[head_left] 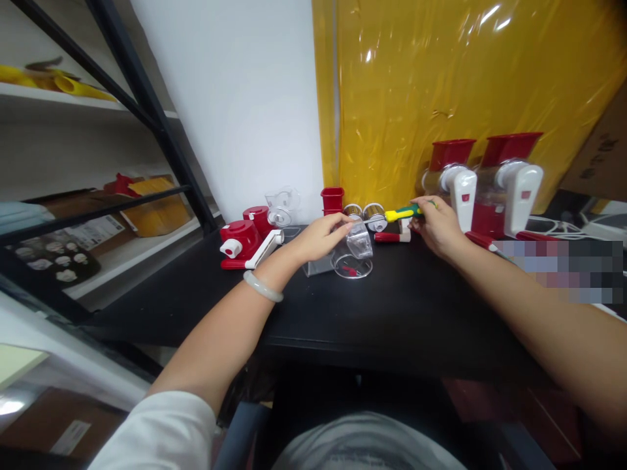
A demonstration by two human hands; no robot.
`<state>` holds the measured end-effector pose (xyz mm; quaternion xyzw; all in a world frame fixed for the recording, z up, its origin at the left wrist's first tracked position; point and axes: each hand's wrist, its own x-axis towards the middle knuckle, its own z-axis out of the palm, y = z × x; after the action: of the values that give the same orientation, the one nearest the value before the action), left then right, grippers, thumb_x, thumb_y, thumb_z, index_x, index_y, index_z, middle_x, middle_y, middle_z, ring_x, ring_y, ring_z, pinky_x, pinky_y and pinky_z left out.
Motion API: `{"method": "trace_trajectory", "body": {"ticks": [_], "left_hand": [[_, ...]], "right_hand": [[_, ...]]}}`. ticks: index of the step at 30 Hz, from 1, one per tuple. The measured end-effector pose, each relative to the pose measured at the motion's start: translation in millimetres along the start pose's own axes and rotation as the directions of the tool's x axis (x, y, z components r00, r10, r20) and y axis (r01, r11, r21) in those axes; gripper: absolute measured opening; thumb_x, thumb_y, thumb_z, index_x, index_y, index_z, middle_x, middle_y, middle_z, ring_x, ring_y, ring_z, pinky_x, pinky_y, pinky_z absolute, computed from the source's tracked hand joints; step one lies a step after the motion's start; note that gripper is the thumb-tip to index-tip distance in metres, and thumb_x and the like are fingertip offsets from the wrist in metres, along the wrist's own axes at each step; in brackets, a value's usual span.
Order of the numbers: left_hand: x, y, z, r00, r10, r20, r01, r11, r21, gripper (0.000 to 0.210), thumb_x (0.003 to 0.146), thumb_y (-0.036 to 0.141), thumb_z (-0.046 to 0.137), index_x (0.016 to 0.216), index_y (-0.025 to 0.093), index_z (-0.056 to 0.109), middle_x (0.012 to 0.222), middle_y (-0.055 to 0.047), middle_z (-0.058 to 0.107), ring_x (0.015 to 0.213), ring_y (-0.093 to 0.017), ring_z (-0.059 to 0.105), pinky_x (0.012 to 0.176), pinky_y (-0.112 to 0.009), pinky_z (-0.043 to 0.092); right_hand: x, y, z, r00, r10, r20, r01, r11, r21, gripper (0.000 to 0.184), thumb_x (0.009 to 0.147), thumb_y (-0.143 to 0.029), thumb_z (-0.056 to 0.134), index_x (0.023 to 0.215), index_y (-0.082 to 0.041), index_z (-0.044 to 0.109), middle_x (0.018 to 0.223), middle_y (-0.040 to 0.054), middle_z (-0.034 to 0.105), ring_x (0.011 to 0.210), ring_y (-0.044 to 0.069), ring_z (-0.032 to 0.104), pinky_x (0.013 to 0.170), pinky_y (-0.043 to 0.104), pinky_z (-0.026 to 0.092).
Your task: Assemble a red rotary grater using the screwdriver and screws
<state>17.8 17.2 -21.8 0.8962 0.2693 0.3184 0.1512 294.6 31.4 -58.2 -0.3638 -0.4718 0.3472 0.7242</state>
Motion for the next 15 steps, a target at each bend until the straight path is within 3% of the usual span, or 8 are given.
{"method": "trace_trajectory", "body": {"ticks": [3, 11, 15], "left_hand": [[0.1, -0.3, 0.3, 1.000, 0.002, 0.000, -0.002, 1.000, -0.001, 0.030, 0.100, 0.041, 0.043, 0.112, 0.020, 0.061, 0.116, -0.007, 0.066, 0.106, -0.023, 0.060, 0.097, -0.039, 0.045], [-0.1, 0.7, 0.3, 1.000, 0.020, -0.006, -0.020, 1.000, -0.010, 0.028, 0.100, 0.040, 0.044, 0.112, 0.020, 0.061, 0.116, -0.007, 0.066, 0.108, -0.022, 0.060, 0.096, -0.037, 0.045], [0.1, 0.6, 0.1, 1.000, 0.020, -0.003, -0.020, 1.000, -0.010, 0.029, 0.100, 0.040, 0.044, 0.112, 0.020, 0.061, 0.117, -0.007, 0.065, 0.108, -0.022, 0.060, 0.097, -0.038, 0.044]], "right_hand": [[-1.5, -2.3, 2.7, 0.999, -0.006, -0.048, 0.006, 1.000, 0.000, 0.008, 0.076, -0.029, 0.066, 0.076, -0.024, 0.060, 0.073, -0.0008, 0.053, 0.048, 0.008, 0.047, 0.043, 0.025, 0.045], [-5.7, -8.6, 4.3, 0.999, 0.039, 0.010, -0.039, 0.995, 0.087, 0.003, 0.073, -0.020, 0.056, 0.074, -0.022, 0.059, 0.075, 0.0008, 0.056, 0.050, 0.009, 0.051, 0.047, 0.027, 0.045], [-6.0, -9.1, 5.1, 1.000, 0.018, 0.005, -0.018, 0.998, 0.061, 0.008, 0.079, -0.030, 0.057, 0.074, -0.023, 0.056, 0.074, -0.0006, 0.054, 0.048, 0.009, 0.050, 0.046, 0.026, 0.044]]}}
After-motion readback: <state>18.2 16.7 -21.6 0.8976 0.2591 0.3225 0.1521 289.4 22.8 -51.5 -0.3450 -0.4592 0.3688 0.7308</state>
